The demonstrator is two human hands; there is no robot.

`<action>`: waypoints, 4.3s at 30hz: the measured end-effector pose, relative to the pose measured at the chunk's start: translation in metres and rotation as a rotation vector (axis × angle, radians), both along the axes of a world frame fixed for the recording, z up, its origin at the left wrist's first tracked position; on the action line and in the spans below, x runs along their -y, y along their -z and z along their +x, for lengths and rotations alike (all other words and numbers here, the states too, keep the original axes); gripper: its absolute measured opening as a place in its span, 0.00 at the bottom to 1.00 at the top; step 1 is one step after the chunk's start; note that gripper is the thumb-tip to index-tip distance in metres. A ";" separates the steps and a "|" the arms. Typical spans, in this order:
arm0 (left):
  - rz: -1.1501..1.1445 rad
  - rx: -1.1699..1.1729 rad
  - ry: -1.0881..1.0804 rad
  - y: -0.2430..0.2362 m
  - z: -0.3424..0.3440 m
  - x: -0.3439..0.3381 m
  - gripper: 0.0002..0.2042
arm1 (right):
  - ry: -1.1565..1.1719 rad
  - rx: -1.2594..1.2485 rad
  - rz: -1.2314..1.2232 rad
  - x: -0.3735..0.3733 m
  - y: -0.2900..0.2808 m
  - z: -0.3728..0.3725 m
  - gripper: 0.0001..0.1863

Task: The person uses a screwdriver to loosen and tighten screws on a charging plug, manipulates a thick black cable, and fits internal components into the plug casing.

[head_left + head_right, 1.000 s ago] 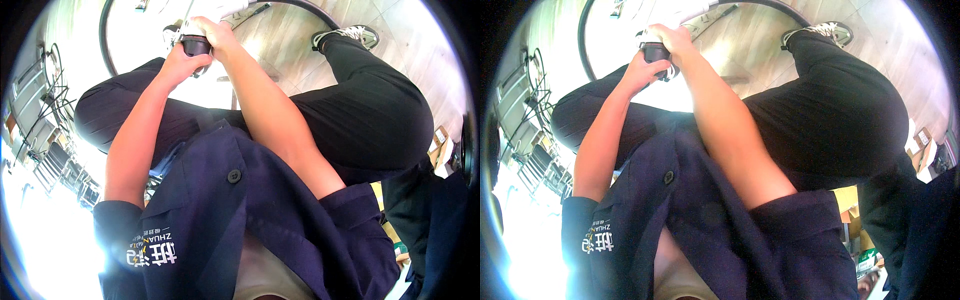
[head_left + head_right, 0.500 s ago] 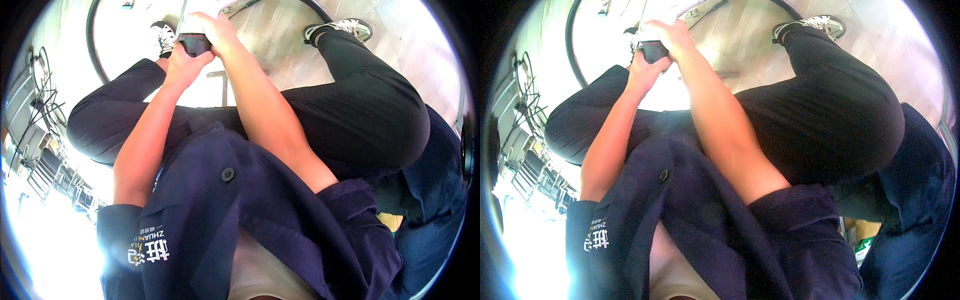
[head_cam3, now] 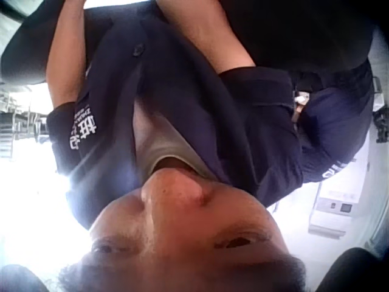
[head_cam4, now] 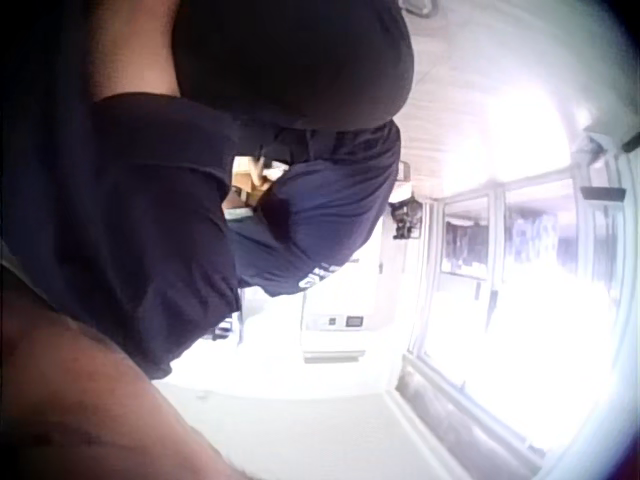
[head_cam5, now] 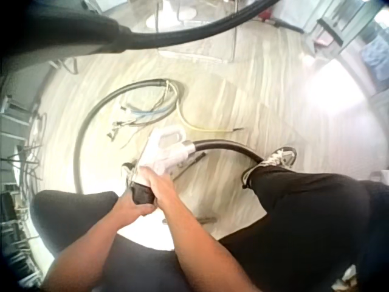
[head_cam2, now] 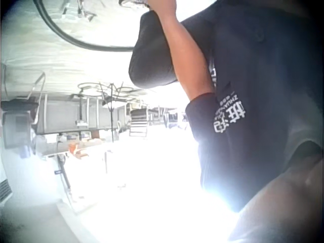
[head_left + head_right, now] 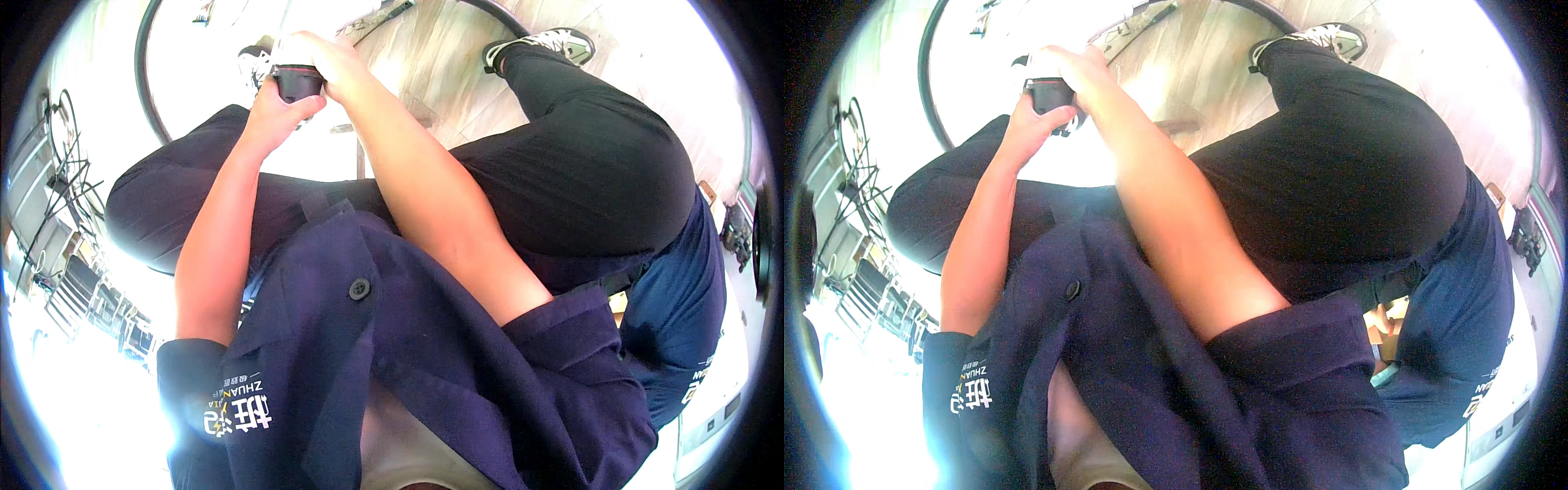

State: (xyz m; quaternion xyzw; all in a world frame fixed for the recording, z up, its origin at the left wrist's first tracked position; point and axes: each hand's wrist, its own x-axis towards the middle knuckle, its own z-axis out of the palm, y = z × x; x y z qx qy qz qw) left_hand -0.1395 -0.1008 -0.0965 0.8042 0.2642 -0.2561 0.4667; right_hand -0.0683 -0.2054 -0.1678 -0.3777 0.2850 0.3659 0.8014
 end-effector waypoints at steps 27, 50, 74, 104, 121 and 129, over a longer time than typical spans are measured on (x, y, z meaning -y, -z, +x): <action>0.176 0.042 0.068 -0.014 0.010 -0.005 0.37 | 0.021 0.088 0.018 -0.002 -0.012 0.013 0.24; 0.111 -0.014 -0.003 -0.012 0.007 0.002 0.38 | -0.037 0.023 -0.034 0.008 -0.018 0.013 0.26; 0.211 0.078 0.015 -0.027 -0.004 0.026 0.39 | -0.019 0.041 0.067 0.022 -0.020 0.007 0.24; -0.520 0.108 -0.436 -0.028 0.012 0.057 0.11 | -0.960 0.523 -1.121 -0.007 -0.054 0.170 0.30; -0.806 0.005 -0.131 -0.021 0.028 0.043 0.32 | -0.418 0.309 -0.904 0.061 -0.056 0.191 0.11; -1.345 -0.126 -0.156 -0.040 0.027 0.093 0.25 | -0.263 0.290 -0.843 0.131 -0.112 0.180 0.08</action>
